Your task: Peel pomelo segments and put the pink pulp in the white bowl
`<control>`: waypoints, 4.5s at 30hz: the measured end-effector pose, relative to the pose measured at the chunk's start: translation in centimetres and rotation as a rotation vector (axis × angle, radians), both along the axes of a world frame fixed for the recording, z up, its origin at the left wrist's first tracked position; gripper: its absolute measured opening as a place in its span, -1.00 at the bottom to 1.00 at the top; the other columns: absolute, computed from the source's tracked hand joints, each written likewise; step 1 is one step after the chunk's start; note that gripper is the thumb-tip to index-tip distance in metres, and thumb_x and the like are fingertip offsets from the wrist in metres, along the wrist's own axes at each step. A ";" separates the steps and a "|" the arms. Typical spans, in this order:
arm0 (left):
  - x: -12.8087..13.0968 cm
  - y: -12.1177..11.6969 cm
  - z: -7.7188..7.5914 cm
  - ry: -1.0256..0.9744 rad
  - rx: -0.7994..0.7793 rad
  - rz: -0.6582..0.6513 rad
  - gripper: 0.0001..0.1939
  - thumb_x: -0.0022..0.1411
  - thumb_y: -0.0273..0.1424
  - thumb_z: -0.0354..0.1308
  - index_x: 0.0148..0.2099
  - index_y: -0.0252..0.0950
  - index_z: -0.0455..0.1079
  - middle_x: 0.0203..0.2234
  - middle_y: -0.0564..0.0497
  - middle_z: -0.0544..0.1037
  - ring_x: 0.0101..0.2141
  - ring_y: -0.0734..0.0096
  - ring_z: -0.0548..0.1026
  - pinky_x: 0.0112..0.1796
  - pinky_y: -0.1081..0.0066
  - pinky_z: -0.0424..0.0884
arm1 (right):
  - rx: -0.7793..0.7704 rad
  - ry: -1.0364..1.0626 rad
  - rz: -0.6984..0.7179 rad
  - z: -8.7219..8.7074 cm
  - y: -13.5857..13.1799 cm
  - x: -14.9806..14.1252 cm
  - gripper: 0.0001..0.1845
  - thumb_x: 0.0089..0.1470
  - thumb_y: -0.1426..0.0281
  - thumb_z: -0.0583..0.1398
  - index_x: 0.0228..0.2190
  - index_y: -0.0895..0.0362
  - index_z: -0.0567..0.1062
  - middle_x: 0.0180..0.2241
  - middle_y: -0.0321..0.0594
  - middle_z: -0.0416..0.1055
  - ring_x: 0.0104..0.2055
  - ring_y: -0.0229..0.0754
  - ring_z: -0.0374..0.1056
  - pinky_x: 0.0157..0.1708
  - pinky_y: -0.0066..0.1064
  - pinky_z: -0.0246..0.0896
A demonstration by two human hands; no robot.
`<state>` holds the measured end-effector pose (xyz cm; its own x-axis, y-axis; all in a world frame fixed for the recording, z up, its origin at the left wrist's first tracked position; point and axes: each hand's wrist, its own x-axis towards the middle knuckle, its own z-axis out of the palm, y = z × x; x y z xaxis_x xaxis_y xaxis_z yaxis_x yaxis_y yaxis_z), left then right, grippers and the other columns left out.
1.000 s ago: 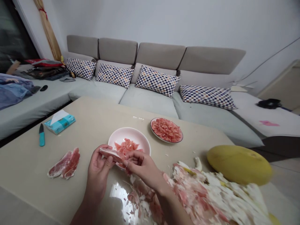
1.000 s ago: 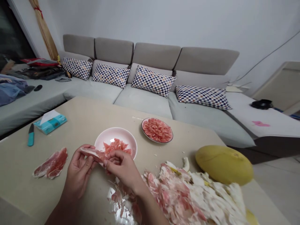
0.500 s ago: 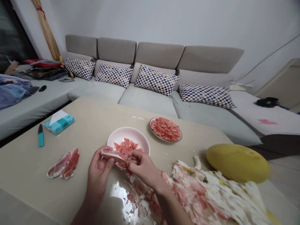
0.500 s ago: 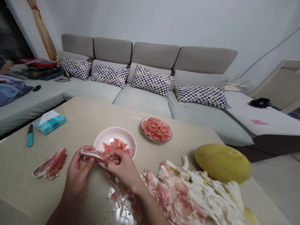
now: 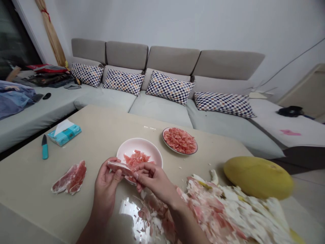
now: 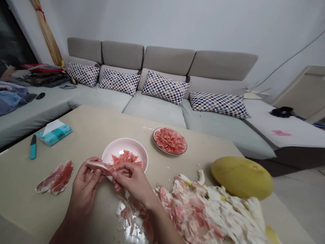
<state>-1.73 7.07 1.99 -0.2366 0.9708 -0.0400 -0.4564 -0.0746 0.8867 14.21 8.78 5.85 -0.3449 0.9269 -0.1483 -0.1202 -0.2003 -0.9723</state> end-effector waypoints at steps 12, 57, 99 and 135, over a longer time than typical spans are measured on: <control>0.2 0.1 0.1 0.030 -0.029 0.012 -0.53 0.08 -0.28 0.36 0.03 -0.21 0.37 -0.15 -0.04 0.56 -0.17 0.33 0.55 -0.16 0.43 0.44 | 0.106 -0.114 -0.045 0.5 -0.2 -0.2 -0.91 -0.08 0.52 0.18 -0.44 0.17 0.48 -0.62 -0.44 0.33 -0.63 -0.40 0.25 -0.57 -0.55 0.16; 0.1 -0.4 1.8 -0.099 -0.119 -0.154 -0.29 0.04 -0.26 0.39 0.24 -0.20 0.32 0.07 -0.19 0.51 0.06 0.05 0.48 -0.02 0.27 0.47 | 0.586 -0.395 -0.205 2.3 -1.6 0.3 -0.88 0.16 0.38 0.24 -0.31 0.01 0.63 -0.26 -0.20 0.59 -0.16 -0.08 0.46 -0.07 -0.20 0.35; 1.0 -2.4 -0.9 0.733 0.720 0.512 -0.71 0.01 -0.69 0.19 -0.34 -0.17 0.49 -0.27 0.05 0.57 -0.19 0.28 0.57 -0.16 0.30 0.55 | -0.107 -0.056 -0.129 1.9 -2.3 -1.4 -0.72 -0.24 0.29 0.36 -0.61 0.15 0.38 -0.77 -0.51 0.19 -0.77 -0.48 -0.02 -0.76 -0.61 -0.12; 0.7 -2.9 2.3 0.025 -0.190 -0.363 -0.65 0.22 -0.18 0.19 -0.03 -0.20 0.23 -0.51 0.18 0.37 -0.65 0.62 0.24 -0.68 0.61 0.16 | 0.230 -0.528 -0.214 2.1 -3.8 -2.2 -0.85 -0.16 0.46 0.15 -0.65 0.11 0.27 -0.68 -0.45 0.14 -0.62 -0.37 0.03 -0.62 -0.54 -0.05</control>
